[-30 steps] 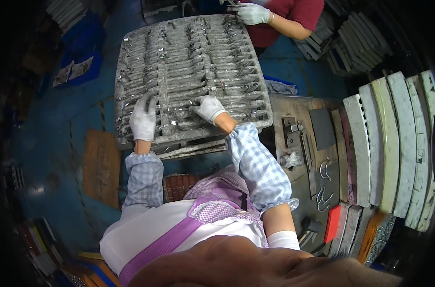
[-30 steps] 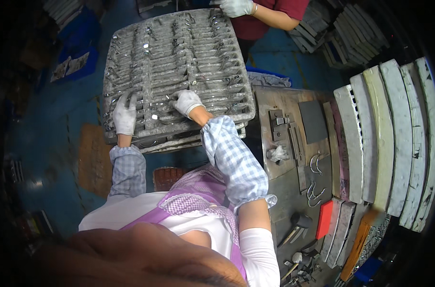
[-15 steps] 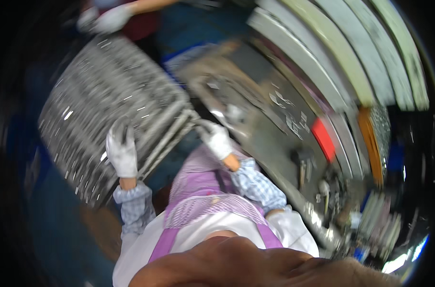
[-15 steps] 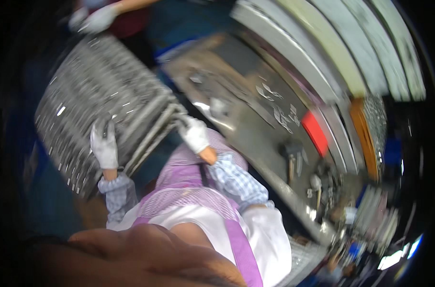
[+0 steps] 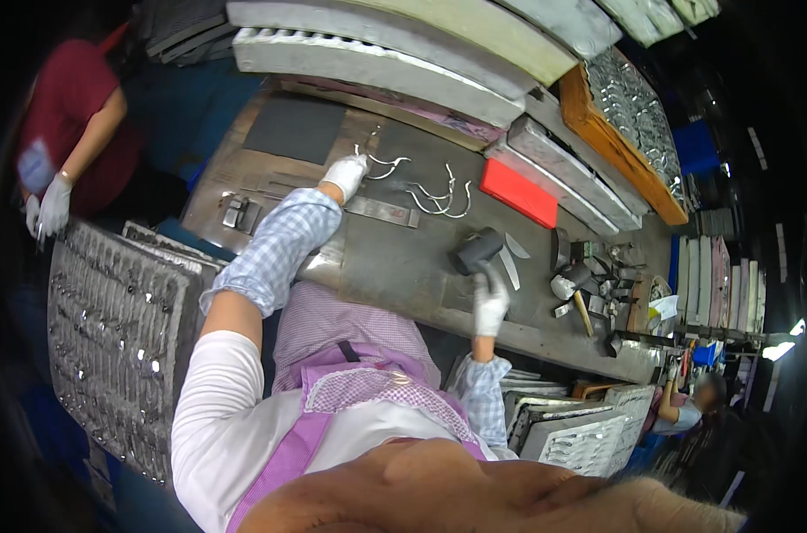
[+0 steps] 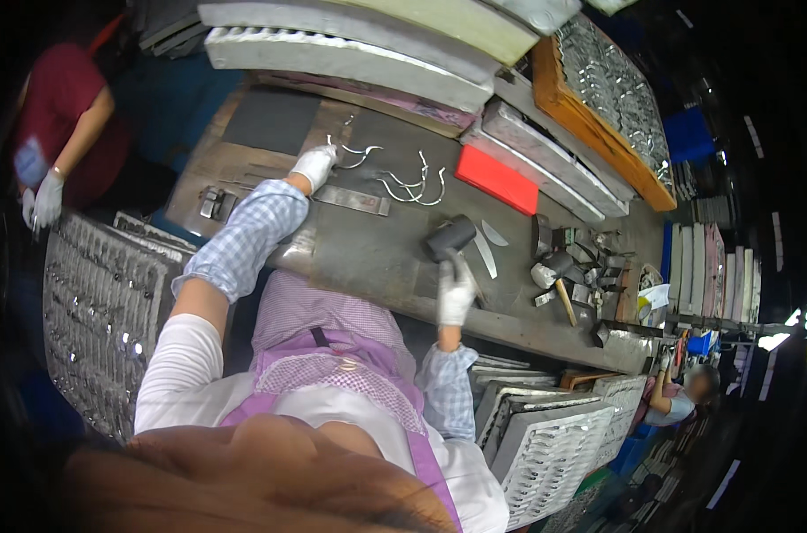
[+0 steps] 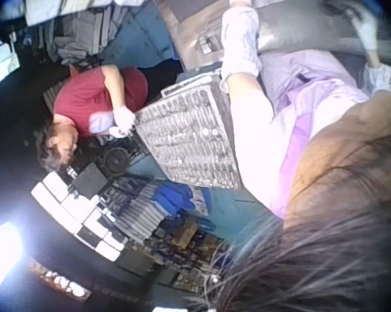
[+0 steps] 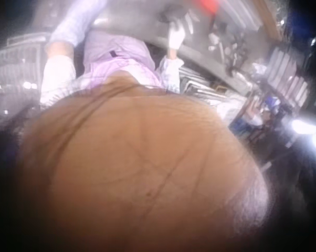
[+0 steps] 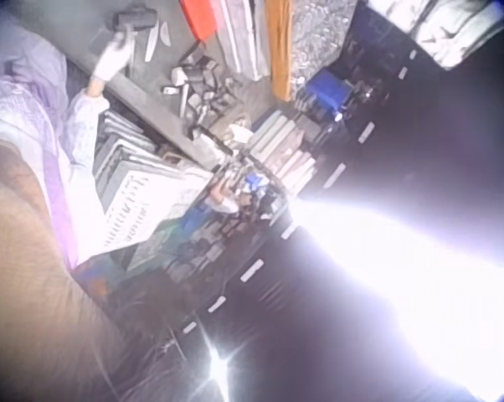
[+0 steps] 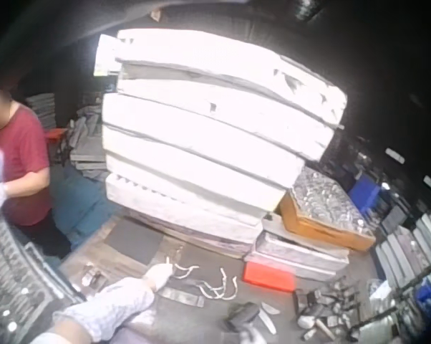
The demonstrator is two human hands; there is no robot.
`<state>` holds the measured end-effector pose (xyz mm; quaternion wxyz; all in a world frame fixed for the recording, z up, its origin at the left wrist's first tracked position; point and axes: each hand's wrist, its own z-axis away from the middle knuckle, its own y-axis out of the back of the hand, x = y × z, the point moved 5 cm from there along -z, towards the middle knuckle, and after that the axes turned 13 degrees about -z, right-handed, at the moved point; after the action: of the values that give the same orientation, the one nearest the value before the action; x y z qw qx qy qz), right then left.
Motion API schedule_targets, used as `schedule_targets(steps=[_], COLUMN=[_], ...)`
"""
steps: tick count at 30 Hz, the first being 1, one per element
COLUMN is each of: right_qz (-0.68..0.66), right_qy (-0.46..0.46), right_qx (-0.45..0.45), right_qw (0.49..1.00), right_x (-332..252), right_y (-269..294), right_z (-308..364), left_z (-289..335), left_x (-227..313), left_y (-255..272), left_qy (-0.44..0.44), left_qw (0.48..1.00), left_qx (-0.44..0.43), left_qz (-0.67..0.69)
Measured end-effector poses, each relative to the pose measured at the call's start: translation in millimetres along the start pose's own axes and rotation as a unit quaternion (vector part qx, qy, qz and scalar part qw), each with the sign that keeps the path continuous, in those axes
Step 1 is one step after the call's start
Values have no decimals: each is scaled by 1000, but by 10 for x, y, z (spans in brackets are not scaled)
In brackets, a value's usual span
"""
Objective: Shaping and straightening metal components using a hammer on a workbench.
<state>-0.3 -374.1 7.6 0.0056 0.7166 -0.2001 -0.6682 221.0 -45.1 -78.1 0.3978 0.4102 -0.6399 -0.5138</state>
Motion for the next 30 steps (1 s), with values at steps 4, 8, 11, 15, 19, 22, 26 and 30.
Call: schedule_targets(steps=[4,8,11,15,19,22,26,30], right_qz=[357,332,33,-241,102,238,113,244], right_qy=[-22,-51,-154,-322,-152,-157,-192,-139], right_qx=[-2,40,41,39,-35,-103,-106,-107], right_qw=[934,941,987,915,982,953,969,954], right_x=[489,819,962,1112,1119,1228,1236,995], right_y=[266,161,0,-311,-396,-347,-297,-404], right_z=[-274,-268,-113,545,664,603,541,488], left_z=[24,132,17,-45,275,804,1102,1125], left_x=[11,92,81,147,324,707,927,857], left_y=[-196,-96,-34,145,459,567,317,250], left_qy=[-21,-72,-37,-59,-5,-37,-49,-73], left_qw=[996,992,999,995,996,993,998,994], left_qx=[38,54,-6,-81,-57,56,-24,-81], left_qz=[-77,-85,-1,-28,67,100,-13,-19])
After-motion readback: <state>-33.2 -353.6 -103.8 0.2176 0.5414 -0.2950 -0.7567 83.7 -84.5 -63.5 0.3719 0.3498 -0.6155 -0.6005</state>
